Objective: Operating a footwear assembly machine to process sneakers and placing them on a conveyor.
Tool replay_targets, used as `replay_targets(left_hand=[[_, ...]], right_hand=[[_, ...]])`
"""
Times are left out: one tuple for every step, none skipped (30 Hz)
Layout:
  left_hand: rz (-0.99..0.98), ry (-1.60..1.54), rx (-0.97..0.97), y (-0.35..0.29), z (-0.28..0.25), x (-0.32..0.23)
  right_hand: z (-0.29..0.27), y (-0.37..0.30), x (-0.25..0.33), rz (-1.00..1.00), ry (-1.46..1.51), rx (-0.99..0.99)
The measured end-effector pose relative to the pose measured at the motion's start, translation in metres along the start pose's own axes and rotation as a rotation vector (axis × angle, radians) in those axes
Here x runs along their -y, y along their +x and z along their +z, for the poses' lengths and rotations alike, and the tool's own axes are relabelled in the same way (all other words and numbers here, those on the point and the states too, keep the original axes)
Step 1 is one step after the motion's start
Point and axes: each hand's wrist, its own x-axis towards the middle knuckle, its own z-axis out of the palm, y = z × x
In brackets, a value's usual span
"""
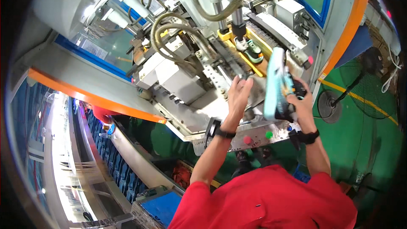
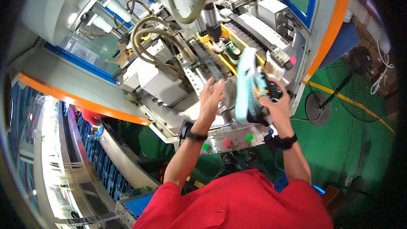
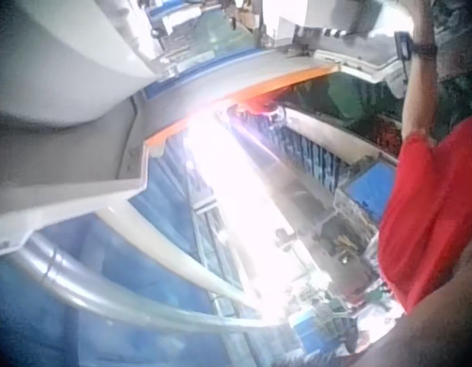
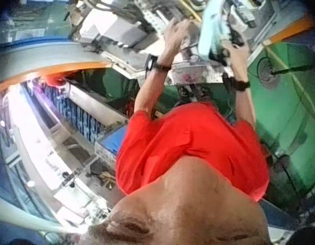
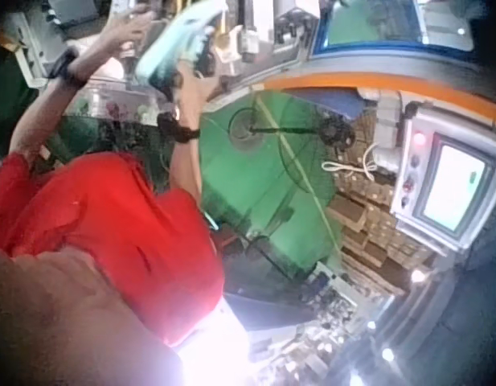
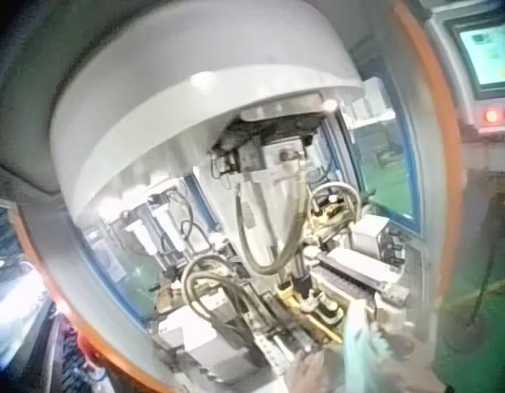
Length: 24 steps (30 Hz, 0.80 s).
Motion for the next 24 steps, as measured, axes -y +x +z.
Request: replay_targets(left_hand=[[0.017,0.019,-0.065,0.040,0.009,0.016],[0.051,0.167,-0.090,0.084,0.013,0.026],[0.085,0.313,-0.114,0.119,0.020,0.032],[0.094,0.403,-0.249,0.139,0.033,0.032],[0.101,0.494,-0.380,0.152,0.044,0.034],[-0.044,0.486,-0.330,0.164,0.045,0.025],[-0.019,0.570,-0.418,0.185,0.044,0.047],[-0.101,0.634,-0.401,0.195,0.044,0.047],[-0.181,0.699,-0.386,0.204,0.043,0.047],[-0.142,0.707,-0.438,0.214,0.043,0.056],[-0.174,0.698,-0.500,0.230,0.030,0.068],[-0.194,0.668,-0.471,0.237,0.032,0.064],[-0.214,0.637,-0.449,0.242,0.029,0.059],[-0.190,0.566,-0.476,0.247,0.019,0.061],[-0.163,0.492,-0.508,0.250,0.006,0.060],[-0.175,0.413,-0.590,0.244,0.009,0.052],[-0.184,-0.100,-0.395,0.238,-0.011,0.049],[-0.325,-0.256,-0.291,0.222,-0.017,0.033],[-0.468,-0.410,-0.185,0.195,-0.018,0.009],[-0.449,-0.456,-0.101,0.157,-0.026,-0.012],[-0.418,-0.504,-0.025,0.115,-0.040,-0.032],[-0.422,-0.559,-0.041,0.076,-0.062,-0.039],[-0.431,-0.613,-0.020,0.040,-0.070,-0.043],[-0.410,-0.566,-0.056,0.000,-0.087,-0.049]], right_hand=[[-0.011,0.005,0.003,-0.079,-0.105,-0.047],[-0.018,0.011,0.006,-0.085,-0.098,-0.087],[-0.025,0.016,0.011,-0.092,-0.094,-0.127],[-0.031,0.020,0.016,-0.097,-0.128,-0.167],[-0.038,0.019,0.018,-0.101,-0.165,-0.209],[-0.041,0.020,0.023,-0.086,-0.177,-0.247],[-0.048,0.022,0.021,-0.098,-0.259,-0.268],[-0.060,0.022,0.017,-0.111,-0.301,-0.306],[-0.068,0.022,0.016,-0.125,-0.342,-0.342],[-0.072,0.026,0.020,-0.077,-0.371,-0.371],[-0.072,0.034,0.020,-0.112,-0.408,-0.374],[-0.077,0.049,0.024,-0.112,-0.450,-0.364],[-0.076,0.069,0.030,-0.112,-0.490,-0.346],[-0.063,0.091,0.041,-0.132,-0.517,-0.298],[-0.066,0.122,0.036,-0.144,-0.554,-0.258],[-0.050,0.152,0.043,-0.186,-0.579,-0.219],[-0.028,0.181,0.047,-0.177,-0.596,-0.140],[-0.016,0.213,0.048,-0.167,-0.610,-0.074],[-0.004,0.247,0.049,-0.204,-0.847,0.016],[0.020,0.269,0.049,-0.029,-0.835,0.067],[0.053,0.279,0.048,-0.031,-0.925,0.133],[0.094,0.284,0.039,-0.015,-0.980,0.259],[0.102,0.316,0.006,0.018,-1.079,0.375],[0.146,0.300,-0.004,0.040,-1.171,0.461]])
